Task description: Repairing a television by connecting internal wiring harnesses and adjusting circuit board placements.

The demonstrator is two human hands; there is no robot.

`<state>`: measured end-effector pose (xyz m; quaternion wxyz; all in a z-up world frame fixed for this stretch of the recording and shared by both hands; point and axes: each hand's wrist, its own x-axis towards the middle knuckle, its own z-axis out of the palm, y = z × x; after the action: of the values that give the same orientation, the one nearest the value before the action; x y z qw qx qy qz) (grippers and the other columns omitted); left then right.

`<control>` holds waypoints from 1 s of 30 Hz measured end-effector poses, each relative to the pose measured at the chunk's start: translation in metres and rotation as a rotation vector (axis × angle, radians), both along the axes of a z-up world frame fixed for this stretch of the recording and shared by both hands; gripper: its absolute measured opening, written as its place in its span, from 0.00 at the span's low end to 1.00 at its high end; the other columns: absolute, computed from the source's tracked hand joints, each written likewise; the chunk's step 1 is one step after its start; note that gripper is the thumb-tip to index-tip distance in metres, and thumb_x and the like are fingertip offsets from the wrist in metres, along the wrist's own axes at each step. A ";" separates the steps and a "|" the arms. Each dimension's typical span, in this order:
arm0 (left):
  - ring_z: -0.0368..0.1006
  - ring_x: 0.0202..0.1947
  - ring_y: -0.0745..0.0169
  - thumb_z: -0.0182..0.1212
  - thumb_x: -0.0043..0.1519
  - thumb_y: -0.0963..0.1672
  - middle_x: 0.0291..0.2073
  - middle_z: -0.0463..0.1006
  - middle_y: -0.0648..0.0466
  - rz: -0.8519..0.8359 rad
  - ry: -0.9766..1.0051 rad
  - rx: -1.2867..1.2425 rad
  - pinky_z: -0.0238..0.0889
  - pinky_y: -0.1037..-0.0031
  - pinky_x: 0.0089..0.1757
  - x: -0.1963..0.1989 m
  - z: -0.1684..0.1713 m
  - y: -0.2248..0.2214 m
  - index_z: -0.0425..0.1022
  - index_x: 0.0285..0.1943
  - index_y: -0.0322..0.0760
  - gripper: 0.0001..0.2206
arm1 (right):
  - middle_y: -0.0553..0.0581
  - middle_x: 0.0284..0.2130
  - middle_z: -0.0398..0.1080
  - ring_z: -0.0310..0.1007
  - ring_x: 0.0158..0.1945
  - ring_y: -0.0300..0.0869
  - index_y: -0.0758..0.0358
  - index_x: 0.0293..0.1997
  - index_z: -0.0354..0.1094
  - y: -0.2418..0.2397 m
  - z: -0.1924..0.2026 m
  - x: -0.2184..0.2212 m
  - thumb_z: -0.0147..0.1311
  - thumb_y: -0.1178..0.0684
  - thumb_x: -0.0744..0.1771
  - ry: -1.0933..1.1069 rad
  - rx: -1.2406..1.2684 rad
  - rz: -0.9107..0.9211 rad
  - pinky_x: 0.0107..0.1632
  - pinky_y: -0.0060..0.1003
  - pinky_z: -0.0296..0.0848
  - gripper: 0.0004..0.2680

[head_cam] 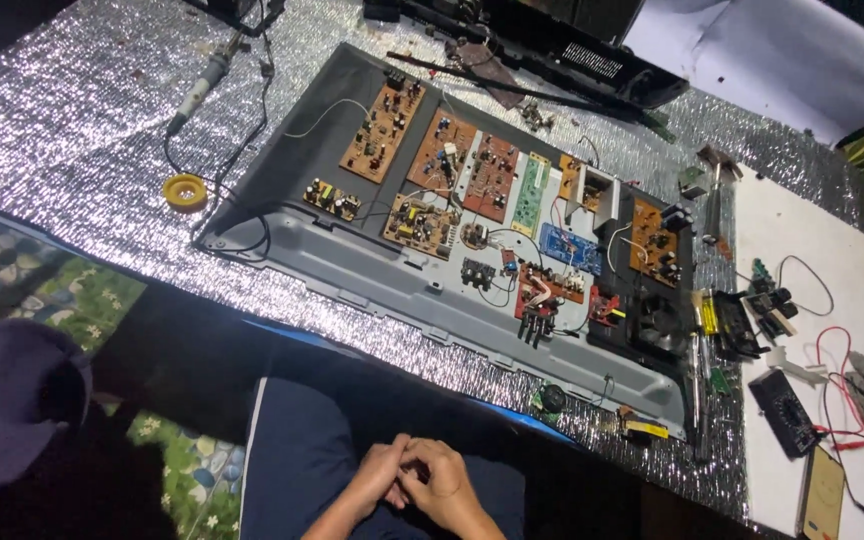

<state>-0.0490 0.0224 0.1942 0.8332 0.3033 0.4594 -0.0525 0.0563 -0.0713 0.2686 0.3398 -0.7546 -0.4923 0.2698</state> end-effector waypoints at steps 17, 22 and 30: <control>0.68 0.08 0.50 0.32 0.71 0.56 0.16 0.78 0.36 -0.432 -0.031 0.060 0.51 0.73 0.11 0.011 -0.030 -0.003 0.78 0.34 0.19 0.36 | 0.55 0.27 0.72 0.69 0.25 0.41 0.65 0.34 0.74 -0.022 -0.011 0.013 0.62 0.59 0.61 0.241 -0.014 -0.118 0.30 0.34 0.71 0.04; 0.66 0.08 0.45 0.29 0.72 0.52 0.14 0.76 0.32 -0.298 0.003 0.093 0.52 0.69 0.13 0.010 -0.031 -0.004 0.74 0.27 0.15 0.36 | 0.55 0.33 0.76 0.71 0.28 0.38 0.68 0.41 0.75 -0.019 0.019 0.020 0.58 0.59 0.64 0.307 -0.111 -0.037 0.31 0.31 0.70 0.05; 0.71 0.13 0.49 0.33 0.70 0.56 0.15 0.77 0.38 -0.602 0.153 0.224 0.64 0.69 0.19 0.023 -0.023 -0.006 0.77 0.22 0.20 0.39 | 0.58 0.36 0.76 0.73 0.31 0.43 0.68 0.50 0.73 -0.018 0.151 0.057 0.55 0.55 0.67 0.379 -0.233 0.350 0.35 0.34 0.71 0.10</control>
<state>-0.0257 0.0167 0.1716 0.7049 0.5102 0.4133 -0.2682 0.1132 -0.0893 0.4200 0.2852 -0.6283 -0.5083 0.5152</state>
